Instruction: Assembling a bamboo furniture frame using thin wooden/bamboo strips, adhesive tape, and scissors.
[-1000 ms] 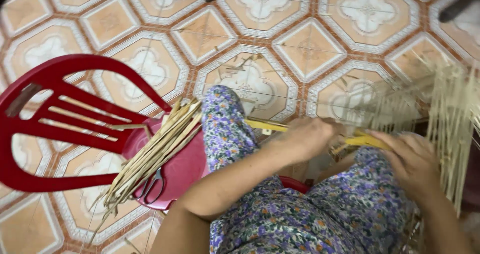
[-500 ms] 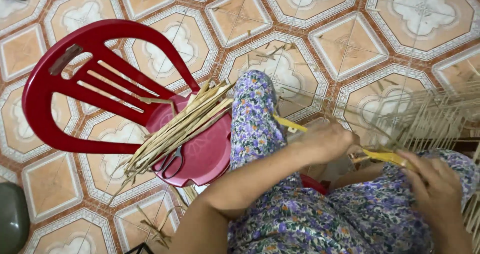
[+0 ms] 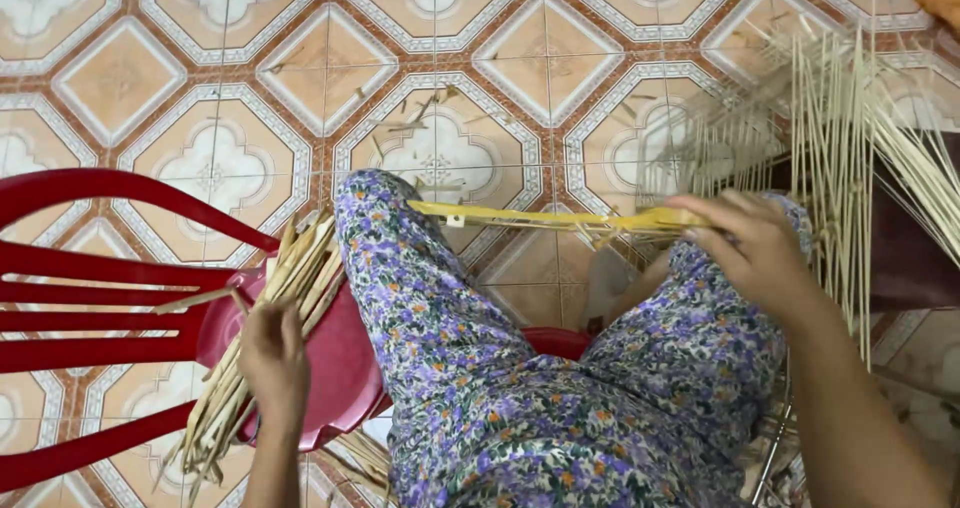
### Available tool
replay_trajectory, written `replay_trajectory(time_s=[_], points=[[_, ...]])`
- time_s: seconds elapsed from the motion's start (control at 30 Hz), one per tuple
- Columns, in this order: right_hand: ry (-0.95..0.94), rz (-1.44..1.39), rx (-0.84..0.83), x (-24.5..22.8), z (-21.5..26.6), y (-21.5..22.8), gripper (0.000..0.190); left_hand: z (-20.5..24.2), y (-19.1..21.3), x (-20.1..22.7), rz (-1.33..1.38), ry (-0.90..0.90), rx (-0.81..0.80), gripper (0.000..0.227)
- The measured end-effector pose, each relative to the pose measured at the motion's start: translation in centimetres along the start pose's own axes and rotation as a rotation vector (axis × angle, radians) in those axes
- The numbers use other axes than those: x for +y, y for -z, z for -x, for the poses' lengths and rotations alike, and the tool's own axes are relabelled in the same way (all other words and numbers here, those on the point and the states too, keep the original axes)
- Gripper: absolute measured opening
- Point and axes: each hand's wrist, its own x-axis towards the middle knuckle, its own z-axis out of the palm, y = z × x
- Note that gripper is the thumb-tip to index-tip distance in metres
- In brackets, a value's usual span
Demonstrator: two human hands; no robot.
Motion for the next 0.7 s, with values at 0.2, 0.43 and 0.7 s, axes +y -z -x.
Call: replay_trajectory(time_s=[0.2, 0.43, 0.7], points=[[0.022, 0.006, -0.055, 0.7, -1.5, -1.3, 0.04, 9.7, 8.7, -12.1, -1.077, 0.044, -0.035, 0.037], [0.021, -0.063, -0.062, -0.3, -2.3, -1.0, 0.039, 10.0, 9.2, -13.7, -1.113, 0.064, -0.004, 0.061], [0.015, 0.07, -0.059, -0.5, -1.4, -0.8, 0.045, 4.2, 8.4, -2.7, -1.129, 0.516, -0.456, 0.042]])
